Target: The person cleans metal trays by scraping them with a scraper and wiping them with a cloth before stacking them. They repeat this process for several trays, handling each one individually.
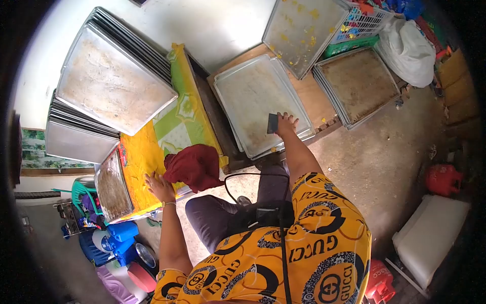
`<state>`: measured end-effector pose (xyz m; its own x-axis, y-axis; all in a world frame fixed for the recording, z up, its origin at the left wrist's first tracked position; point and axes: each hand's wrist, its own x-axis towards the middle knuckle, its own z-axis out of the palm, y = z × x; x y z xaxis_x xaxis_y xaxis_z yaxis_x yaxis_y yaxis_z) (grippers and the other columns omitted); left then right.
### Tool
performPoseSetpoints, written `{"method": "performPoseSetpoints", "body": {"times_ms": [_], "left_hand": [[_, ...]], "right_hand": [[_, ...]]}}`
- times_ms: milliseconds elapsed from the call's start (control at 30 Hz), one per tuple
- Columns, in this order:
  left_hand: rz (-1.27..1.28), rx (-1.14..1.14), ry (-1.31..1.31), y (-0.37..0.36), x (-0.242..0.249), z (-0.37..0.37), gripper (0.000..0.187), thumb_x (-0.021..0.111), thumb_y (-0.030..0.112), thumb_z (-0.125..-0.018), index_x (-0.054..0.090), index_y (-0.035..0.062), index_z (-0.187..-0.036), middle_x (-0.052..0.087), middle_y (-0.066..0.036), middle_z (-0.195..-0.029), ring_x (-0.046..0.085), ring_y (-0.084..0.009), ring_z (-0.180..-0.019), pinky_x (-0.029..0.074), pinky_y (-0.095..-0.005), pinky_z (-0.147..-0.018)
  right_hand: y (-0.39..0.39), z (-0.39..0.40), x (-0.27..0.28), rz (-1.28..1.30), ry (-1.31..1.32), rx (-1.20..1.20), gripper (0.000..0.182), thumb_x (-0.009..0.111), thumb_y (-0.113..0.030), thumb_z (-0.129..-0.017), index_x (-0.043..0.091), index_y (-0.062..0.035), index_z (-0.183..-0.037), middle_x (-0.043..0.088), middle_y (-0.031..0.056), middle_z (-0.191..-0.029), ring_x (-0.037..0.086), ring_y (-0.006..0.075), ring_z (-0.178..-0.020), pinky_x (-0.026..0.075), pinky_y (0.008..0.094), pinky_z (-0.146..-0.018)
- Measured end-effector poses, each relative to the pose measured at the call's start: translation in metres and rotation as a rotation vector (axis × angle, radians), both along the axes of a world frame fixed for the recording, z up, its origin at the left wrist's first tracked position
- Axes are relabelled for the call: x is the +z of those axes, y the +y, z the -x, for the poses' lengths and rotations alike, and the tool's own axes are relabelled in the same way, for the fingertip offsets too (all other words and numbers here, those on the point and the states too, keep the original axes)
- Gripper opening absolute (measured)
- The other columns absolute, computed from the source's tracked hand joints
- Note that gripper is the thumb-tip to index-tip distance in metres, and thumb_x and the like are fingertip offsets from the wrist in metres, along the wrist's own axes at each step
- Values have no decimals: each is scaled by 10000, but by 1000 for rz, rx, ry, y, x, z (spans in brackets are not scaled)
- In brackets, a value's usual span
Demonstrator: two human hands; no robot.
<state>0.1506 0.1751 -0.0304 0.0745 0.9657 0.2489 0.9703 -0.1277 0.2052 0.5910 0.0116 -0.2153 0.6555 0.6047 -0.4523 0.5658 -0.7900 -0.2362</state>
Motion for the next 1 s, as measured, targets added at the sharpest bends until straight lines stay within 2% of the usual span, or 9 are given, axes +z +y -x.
{"method": "performPoseSetpoints", "body": {"times_ms": [133, 233, 267, 367, 467, 600, 700, 867, 1000], "left_hand": [[43, -10, 5, 3, -4, 4, 405, 428, 265, -932, 451, 96, -1299, 241, -174, -1493, 200, -397, -1372, 132, -546, -1097], [64, -27, -7, 4, -3, 5, 397, 423, 262, -934, 462, 97, -1293, 262, -182, -1482, 235, -396, -1359, 155, -542, -1093], [47, -38, 10, 4, -1, 5, 392, 428, 251, -937, 460, 78, -1288, 293, -180, -1467, 256, -393, -1349, 182, -524, -1084], [9, -58, 44, 1, 0, 3, 387, 441, 223, -944, 453, 27, -1278, 373, -179, -1423, 308, -390, -1323, 242, -478, -1063], [11, -90, 36, 3, -1, 4, 429, 409, 247, -942, 424, 38, -1316, 377, -176, -1420, 311, -401, -1316, 211, -500, -1075], [7, -122, -59, 4, -7, 8, 512, 425, 237, -944, 306, -9, -1377, 518, -133, -1294, 341, -396, -1291, 214, -484, -1071], [-12, -119, -70, 3, -7, 8, 463, 434, 223, -938, 374, -8, -1336, 510, -147, -1302, 344, -396, -1288, 233, -477, -1064], [-23, -148, -96, 5, -6, 8, 375, 446, 211, -925, 490, -12, -1223, 486, -211, -1308, 359, -391, -1279, 255, -464, -1059], [-13, -132, -105, 3, -5, 7, 359, 456, 203, -917, 513, -16, -1195, 465, -244, -1317, 371, -383, -1273, 252, -460, -1064]], "right_hand": [[6, -15, 23, 154, 78, 13, 877, 813, -386, -643, 355, -176, -1360, 395, 97, -1397, 375, 300, -1278, 250, 615, -1026], [-1, -35, -6, -1, 291, -27, 712, 799, -418, -661, 507, -100, -1227, 581, 145, -1185, 561, 272, -1069, 391, 522, -933], [-4, -48, -32, -169, 462, -75, 575, 770, -431, -703, 600, -35, -1083, 655, 180, -968, 634, 256, -868, 468, 402, -784], [-40, -62, -44, -646, 512, -372, 473, 732, -393, -767, 625, -8, -1019, 662, 175, -875, 625, 239, -776, 469, 323, -683], [-77, -73, -36, -625, 387, -367, 402, 670, -335, -842, 611, -4, -1062, 663, 132, -901, 598, 189, -793, 453, 317, -704], [-104, -74, -38, -872, 835, -647, 277, 621, -277, -889, 595, -66, -1066, 616, 15, -939, 525, 138, -773, 426, 297, -650], [-105, -80, -53, -886, 811, -666, 276, 600, -282, -881, 601, -59, -1044, 618, 63, -933, 538, 174, -758, 449, 341, -655], [-77, -89, -56, -542, 555, -890, 318, 477, -209, -801, 607, -18, -1018, 637, 180, -958, 604, 294, -896, 478, 420, -747], [-63, -81, -54, -446, 234, -672, 351, 441, -102, -757, 609, 5, -1046, 593, 270, -1085, 586, 407, -1005, 466, 445, -843]]}}
